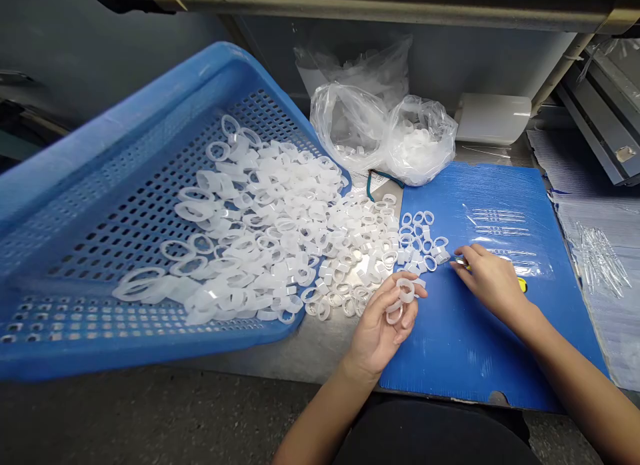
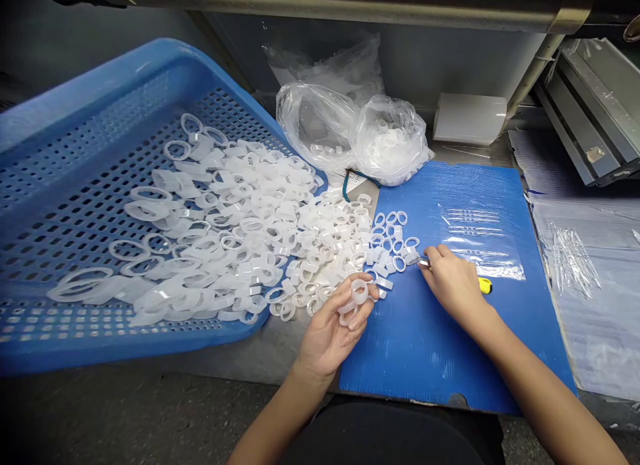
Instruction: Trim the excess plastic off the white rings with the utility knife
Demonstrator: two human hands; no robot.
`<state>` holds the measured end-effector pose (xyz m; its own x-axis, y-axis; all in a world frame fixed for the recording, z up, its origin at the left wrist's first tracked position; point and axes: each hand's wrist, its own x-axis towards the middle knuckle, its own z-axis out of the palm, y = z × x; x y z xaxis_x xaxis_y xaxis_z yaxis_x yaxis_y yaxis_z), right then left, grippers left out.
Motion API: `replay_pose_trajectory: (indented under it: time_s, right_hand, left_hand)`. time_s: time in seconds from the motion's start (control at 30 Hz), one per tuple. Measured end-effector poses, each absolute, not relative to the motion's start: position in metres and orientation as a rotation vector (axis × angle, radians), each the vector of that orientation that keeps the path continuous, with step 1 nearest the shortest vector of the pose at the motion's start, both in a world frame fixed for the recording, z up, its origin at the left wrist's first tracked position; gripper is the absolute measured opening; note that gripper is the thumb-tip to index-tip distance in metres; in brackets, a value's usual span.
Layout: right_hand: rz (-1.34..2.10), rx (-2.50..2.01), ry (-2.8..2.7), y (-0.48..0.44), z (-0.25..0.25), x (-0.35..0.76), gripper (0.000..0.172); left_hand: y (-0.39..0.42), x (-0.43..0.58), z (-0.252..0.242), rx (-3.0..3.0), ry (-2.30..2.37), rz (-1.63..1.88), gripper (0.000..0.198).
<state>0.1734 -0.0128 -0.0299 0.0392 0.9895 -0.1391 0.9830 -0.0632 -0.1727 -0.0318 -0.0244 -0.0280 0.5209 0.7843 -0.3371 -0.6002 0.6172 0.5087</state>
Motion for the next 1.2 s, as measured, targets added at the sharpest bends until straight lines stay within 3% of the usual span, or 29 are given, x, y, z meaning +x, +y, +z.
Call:
replay_pose_trajectory:
  time_s: [0.27,0.43,0.53,0.7,0.83,1.03,1.2]
  right_hand:
    - [0.553,-2.158,-2.15,-0.006,-0.034,0.155,0.012]
    - [0.848,-1.953,-2.03,-0.023,-0.003,0.154,0.019]
    - [1.077,-1.723,-1.788,-0.037,0.014,0.148,0.019]
    - [0.942,-1.637,-1.778,-0.052,0.02,0.137,0.017]
    - [1.067,-1.498,-1.719,-0.059,0.027,0.139,0.019]
    - [1.198,-1.338,-1.647,-0.069,0.035,0.143,0.023]
    - [1.172,-1.324,-1.639,-0.07,0.035,0.143,0.023]
  left_hand:
    - [-0.025,-0.032,-0.031,0.47,0.741,0.758,0.024]
    - [-0.034,-0.033,-0.028,0.96,0.902,0.836,0.013]
    - [-0.039,-0.032,-0.021,1.374,0.961,0.93,0.018]
    - [-0.038,-0.027,-0.009,1.786,0.8,1.104,0.028]
    - [-0.036,-0.025,-0.007,1.484,0.806,1.056,0.017]
    - [-0.037,-0.022,-0.01,0.87,0.706,0.954,0.033]
    - [-0.037,-0.021,-0.01,0.849,0.674,0.97,0.027]
